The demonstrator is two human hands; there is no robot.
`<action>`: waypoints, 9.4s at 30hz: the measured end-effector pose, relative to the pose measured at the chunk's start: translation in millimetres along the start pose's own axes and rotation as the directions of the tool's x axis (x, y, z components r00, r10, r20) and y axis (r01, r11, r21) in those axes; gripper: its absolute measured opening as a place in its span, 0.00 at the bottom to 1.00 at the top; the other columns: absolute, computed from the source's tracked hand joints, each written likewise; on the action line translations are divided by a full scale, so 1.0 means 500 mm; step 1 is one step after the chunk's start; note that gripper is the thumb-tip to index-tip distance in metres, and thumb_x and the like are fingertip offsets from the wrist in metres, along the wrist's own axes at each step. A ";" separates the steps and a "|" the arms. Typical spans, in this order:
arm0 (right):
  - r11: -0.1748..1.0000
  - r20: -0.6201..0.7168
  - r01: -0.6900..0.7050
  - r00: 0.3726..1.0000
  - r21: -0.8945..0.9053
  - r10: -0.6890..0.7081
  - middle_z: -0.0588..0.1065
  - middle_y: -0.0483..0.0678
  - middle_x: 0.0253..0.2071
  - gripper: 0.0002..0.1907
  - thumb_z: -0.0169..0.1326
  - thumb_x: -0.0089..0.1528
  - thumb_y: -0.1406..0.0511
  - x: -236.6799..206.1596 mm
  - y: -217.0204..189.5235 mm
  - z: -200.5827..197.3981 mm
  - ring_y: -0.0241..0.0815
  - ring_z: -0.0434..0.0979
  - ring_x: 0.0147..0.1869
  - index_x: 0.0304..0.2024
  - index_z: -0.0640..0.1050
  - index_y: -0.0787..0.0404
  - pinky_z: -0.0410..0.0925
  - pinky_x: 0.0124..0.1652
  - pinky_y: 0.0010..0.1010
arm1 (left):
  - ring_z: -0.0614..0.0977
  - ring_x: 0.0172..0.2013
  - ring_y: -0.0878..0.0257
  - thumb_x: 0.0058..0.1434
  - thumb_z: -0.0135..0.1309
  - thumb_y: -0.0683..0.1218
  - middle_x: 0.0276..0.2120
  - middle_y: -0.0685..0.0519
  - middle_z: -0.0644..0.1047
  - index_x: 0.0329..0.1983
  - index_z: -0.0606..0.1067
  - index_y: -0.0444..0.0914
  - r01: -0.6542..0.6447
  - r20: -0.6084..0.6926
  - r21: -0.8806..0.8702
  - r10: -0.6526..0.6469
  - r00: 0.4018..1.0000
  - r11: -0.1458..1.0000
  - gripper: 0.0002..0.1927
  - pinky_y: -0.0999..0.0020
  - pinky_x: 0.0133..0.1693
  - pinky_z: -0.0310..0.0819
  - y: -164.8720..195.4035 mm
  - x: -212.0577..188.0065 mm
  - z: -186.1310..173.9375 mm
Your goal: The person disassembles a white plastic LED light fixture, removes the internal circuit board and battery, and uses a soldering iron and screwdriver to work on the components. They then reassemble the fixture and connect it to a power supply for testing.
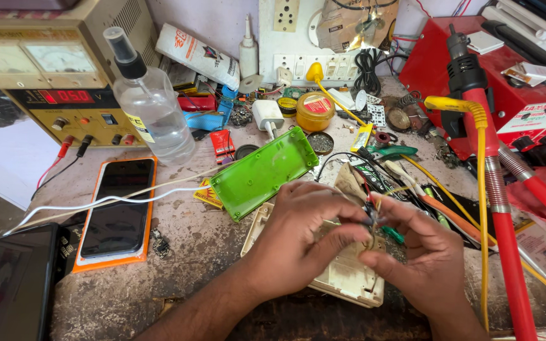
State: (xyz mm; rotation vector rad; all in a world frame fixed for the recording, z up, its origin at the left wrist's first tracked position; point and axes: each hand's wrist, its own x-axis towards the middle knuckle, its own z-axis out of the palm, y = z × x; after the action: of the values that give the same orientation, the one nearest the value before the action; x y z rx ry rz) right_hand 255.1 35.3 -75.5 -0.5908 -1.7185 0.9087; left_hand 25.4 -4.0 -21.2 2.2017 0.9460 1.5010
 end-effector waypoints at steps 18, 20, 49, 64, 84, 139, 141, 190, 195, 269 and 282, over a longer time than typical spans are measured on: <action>0.996 -0.173 0.071 0.983 0.057 -0.060 0.67 0.49 0.62 0.39 0.60 0.55 0.81 0.010 -0.040 0.032 0.37 0.74 0.62 0.69 0.65 0.71 0.72 0.60 0.29 | 0.86 0.47 0.64 0.63 0.65 0.48 0.47 0.57 0.84 0.60 0.75 0.43 0.079 -0.021 -0.020 -0.079 0.997 0.997 0.22 0.59 0.58 0.68 0.001 0.010 -0.010; 0.992 -0.170 0.026 0.985 0.125 -0.004 0.70 0.52 0.63 0.38 0.58 0.56 0.82 0.007 -0.038 0.029 0.37 0.76 0.60 0.68 0.65 0.71 0.73 0.57 0.29 | 0.85 0.46 0.64 0.60 0.67 0.49 0.43 0.58 0.84 0.62 0.73 0.43 0.088 -0.007 0.044 -0.088 0.996 0.995 0.27 0.58 0.58 0.66 0.006 0.012 -0.013; 0.981 -0.448 -0.155 0.873 0.119 0.192 0.72 0.41 0.51 0.54 0.63 0.63 0.67 0.196 0.053 -0.070 0.32 0.74 0.51 0.78 0.39 0.60 0.72 0.49 0.28 | 0.83 0.49 0.57 0.53 0.71 0.52 0.49 0.53 0.82 0.62 0.75 0.44 0.046 -0.132 0.214 -0.018 0.991 0.976 0.33 0.60 0.52 0.73 0.005 0.009 -0.023; 0.680 -0.207 0.094 0.914 -0.727 -0.348 0.77 0.46 0.40 0.16 0.53 0.78 0.57 0.279 0.007 -0.188 0.38 0.77 0.41 0.55 0.79 0.64 0.69 0.42 0.29 | 0.82 0.53 0.57 0.47 0.75 0.52 0.53 0.54 0.82 0.58 0.77 0.43 0.010 -0.091 0.100 0.000 0.996 0.995 0.35 0.61 0.57 0.73 -0.014 0.018 -0.027; 0.470 0.203 -0.828 0.539 0.306 0.817 0.78 0.54 0.40 0.30 0.46 0.71 0.53 -0.312 0.165 -0.571 0.33 0.80 0.41 0.68 0.62 0.64 0.71 0.47 0.28 | 0.81 0.56 0.57 0.46 0.75 0.55 0.53 0.56 0.82 0.57 0.78 0.44 -0.023 -0.121 0.219 0.051 0.991 0.976 0.35 0.58 0.61 0.67 -0.020 0.016 -0.036; 0.986 -0.449 0.028 0.888 -0.163 -0.099 0.74 0.53 0.47 0.20 0.40 0.83 0.56 -0.113 0.030 -0.287 0.44 0.76 0.49 0.57 0.68 0.70 0.71 0.57 0.33 | 0.78 0.45 0.69 0.63 0.58 0.33 0.49 0.53 0.78 0.69 0.68 0.37 0.270 -0.339 -0.334 -0.382 0.860 0.903 0.30 0.72 0.48 0.76 -0.076 0.036 -0.199; 0.956 -0.380 0.010 0.916 -0.293 -0.125 0.73 0.53 0.47 0.22 0.42 0.81 0.55 -0.080 -0.001 -0.266 0.46 0.77 0.49 0.57 0.67 0.71 0.73 0.55 0.37 | 0.78 0.42 0.69 0.62 0.56 0.33 0.46 0.53 0.78 0.67 0.69 0.38 0.401 -0.199 -0.254 -0.453 0.869 0.880 0.29 0.73 0.46 0.75 -0.083 0.030 -0.211; 0.984 -0.083 0.075 0.992 -0.160 -0.089 0.76 0.55 0.46 0.22 0.60 0.62 0.81 0.028 -0.096 0.033 0.42 0.83 0.55 0.52 0.67 0.63 0.78 0.56 0.33 | 0.79 0.50 0.43 0.50 0.68 0.59 0.48 0.41 0.79 0.55 0.75 0.34 -0.124 0.097 0.373 0.094 0.991 0.920 0.35 0.51 0.51 0.72 -0.033 0.029 -0.098; 0.985 -0.075 0.115 0.989 -0.131 -0.126 0.76 0.52 0.44 0.23 0.58 0.62 0.82 0.015 -0.126 0.016 0.41 0.83 0.50 0.54 0.66 0.63 0.77 0.55 0.31 | 0.84 0.43 0.56 0.54 0.69 0.60 0.41 0.50 0.80 0.47 0.75 0.40 -0.091 0.010 0.177 0.091 0.996 0.980 0.27 0.61 0.44 0.78 0.013 0.024 -0.055; 0.992 0.220 0.092 0.970 0.082 -0.108 0.70 0.49 0.55 0.26 0.63 0.59 0.77 0.036 -0.019 0.028 0.50 0.74 0.71 0.54 0.65 0.60 0.73 0.65 0.38 | 0.85 0.55 0.50 0.60 0.63 0.39 0.49 0.46 0.83 0.40 0.76 0.36 0.025 -0.226 0.289 0.043 0.973 0.957 0.07 0.58 0.57 0.81 0.074 -0.073 0.036; 0.997 -0.271 0.059 0.962 0.050 -0.043 0.77 0.66 0.49 0.37 0.53 0.73 0.55 -0.083 -0.059 -0.075 0.51 0.83 0.46 0.76 0.59 0.70 0.75 0.49 0.38 | 0.87 0.53 0.51 0.60 0.63 0.37 0.47 0.46 0.83 0.42 0.78 0.35 0.042 -0.342 0.205 0.032 0.939 0.978 0.08 0.59 0.58 0.81 0.063 -0.083 0.052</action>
State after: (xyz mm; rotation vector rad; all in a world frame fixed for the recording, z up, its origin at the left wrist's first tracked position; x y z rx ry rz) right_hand 305.4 -2.8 -69.5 -0.6001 -1.4507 0.7993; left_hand 50.5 -52.2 -42.5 2.1061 1.2682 1.9038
